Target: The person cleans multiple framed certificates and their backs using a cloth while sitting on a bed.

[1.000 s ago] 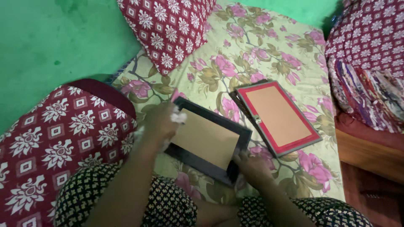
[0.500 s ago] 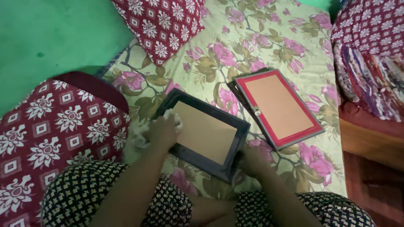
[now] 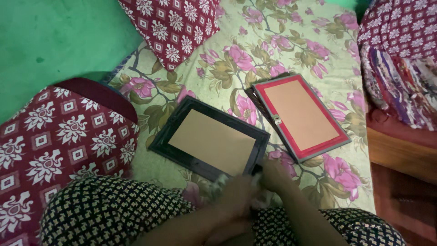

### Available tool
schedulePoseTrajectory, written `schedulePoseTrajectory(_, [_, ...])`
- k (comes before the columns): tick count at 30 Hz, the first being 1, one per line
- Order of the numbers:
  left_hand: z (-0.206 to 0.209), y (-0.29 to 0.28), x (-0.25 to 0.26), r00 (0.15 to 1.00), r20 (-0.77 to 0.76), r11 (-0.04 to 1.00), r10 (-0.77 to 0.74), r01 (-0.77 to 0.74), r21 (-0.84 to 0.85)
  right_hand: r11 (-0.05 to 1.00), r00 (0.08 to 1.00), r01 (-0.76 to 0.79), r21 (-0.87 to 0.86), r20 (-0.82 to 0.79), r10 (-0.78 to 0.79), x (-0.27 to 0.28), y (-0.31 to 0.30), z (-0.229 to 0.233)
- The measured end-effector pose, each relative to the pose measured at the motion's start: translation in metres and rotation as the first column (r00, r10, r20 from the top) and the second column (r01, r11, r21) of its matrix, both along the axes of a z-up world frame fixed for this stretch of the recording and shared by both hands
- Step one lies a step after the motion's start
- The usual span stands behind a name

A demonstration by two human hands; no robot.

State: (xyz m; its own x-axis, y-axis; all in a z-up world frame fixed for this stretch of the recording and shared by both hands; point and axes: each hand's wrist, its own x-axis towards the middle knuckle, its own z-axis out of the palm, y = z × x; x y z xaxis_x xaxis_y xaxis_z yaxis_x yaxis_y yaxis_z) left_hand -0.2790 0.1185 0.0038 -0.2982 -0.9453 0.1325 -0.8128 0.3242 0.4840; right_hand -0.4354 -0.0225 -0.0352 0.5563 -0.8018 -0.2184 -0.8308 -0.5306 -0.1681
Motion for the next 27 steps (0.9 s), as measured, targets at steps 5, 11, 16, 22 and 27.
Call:
schedulePoseTrajectory(5, [0.026, -0.025, 0.047, 0.977, -0.207, 0.994, 0.043, -0.022, 0.104, 0.997, 0.996, -0.071, -0.016, -0.051, 0.07, -0.002, 0.001, 0.005])
schedulePoseTrajectory(11, [0.071, -0.066, 0.187, 0.892, 0.12, 0.899, 0.437, -0.436, -0.035, 0.998, 0.999, -0.027, -0.062, 0.02, 0.029, 0.008, -0.002, 0.002])
schedulePoseTrajectory(16, [0.047, -0.039, 0.217, 0.697, -0.179, 0.718, 0.694, -0.652, 0.244, 0.999, 0.997, 0.045, 0.007, 0.066, -0.045, 0.015, -0.009, -0.002])
schedulePoseTrajectory(22, [0.022, -0.061, 0.162, 0.778, 0.246, 0.792, 0.578, -0.607, 0.058, 0.994, 0.993, 0.045, 0.099, 0.108, -0.055, 0.014, -0.009, 0.006])
schedulePoseTrajectory(27, [-0.006, -0.054, 0.042, 0.897, 0.222, 0.92, 0.383, -0.392, -0.006, 0.981, 0.991, 0.135, 0.142, 0.001, -0.137, 0.023, -0.009, 0.021])
